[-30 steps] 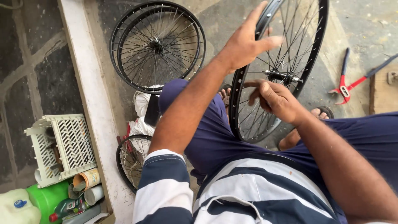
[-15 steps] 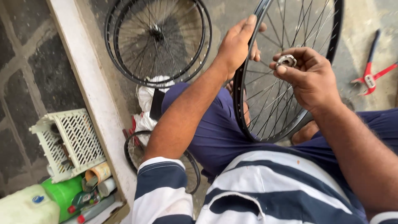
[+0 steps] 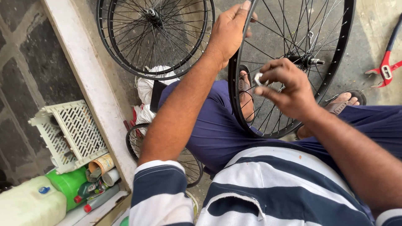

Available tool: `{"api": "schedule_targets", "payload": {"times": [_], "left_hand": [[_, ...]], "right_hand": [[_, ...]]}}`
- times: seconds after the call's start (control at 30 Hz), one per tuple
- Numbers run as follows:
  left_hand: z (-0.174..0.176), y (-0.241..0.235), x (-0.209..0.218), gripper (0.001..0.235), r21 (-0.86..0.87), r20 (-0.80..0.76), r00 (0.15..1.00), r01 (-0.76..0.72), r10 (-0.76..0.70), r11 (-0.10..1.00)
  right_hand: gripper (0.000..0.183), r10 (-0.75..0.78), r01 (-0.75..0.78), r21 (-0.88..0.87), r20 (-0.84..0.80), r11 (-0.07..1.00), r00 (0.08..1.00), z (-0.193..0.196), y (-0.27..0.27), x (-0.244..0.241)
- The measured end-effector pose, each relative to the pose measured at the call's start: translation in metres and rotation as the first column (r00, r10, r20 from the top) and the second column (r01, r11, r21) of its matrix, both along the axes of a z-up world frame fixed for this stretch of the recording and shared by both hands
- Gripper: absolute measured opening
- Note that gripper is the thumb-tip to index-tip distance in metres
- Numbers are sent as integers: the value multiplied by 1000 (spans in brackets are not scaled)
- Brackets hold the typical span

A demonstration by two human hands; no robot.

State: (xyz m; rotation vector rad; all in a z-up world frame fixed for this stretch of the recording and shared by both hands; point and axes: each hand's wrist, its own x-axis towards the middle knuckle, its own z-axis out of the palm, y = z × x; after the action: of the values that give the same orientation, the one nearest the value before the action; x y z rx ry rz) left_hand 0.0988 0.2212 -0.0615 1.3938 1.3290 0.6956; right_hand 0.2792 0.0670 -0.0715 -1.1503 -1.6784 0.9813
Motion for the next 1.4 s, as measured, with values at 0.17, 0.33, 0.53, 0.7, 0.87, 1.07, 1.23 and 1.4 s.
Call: {"api": "schedule_targets", "payload": {"times": [0.17,0.33,0.53,0.7,0.87,1.07,1.23,1.4], "left_hand": [[6,3,3,58,140,-369,929,27,27,990],[3,6,3,59,301,-540,840,139,48,944],[-3,6,-5,58,352,-559,828,184,48,918],[-2,5,-5,59,275,-584,812,193,4,942],[-2,4,-3,60,336,-562,827,206,20,919],[-2,5,0,62,261,-612,791,205,-2,943],[-3,1,3,63,322,-599,800,200,36,925],[2,-2,1,63,266,-559,829,193,-12,944]], "right_hand": [[27,8,-21,157,79,987,997,-9,-8,-3],[25,12,-33,207,101,978,995,-14,-9,-6],[26,18,-50,232,138,971,990,-12,-8,-7],[27,50,-84,230,149,970,988,-11,-7,-5],[31,85,-118,217,155,969,984,-12,-6,-3],[21,126,-172,233,199,957,972,-1,0,-3],[22,216,-245,214,147,946,965,0,12,-12],[25,276,-269,-69,130,961,952,-9,14,-25]]}}
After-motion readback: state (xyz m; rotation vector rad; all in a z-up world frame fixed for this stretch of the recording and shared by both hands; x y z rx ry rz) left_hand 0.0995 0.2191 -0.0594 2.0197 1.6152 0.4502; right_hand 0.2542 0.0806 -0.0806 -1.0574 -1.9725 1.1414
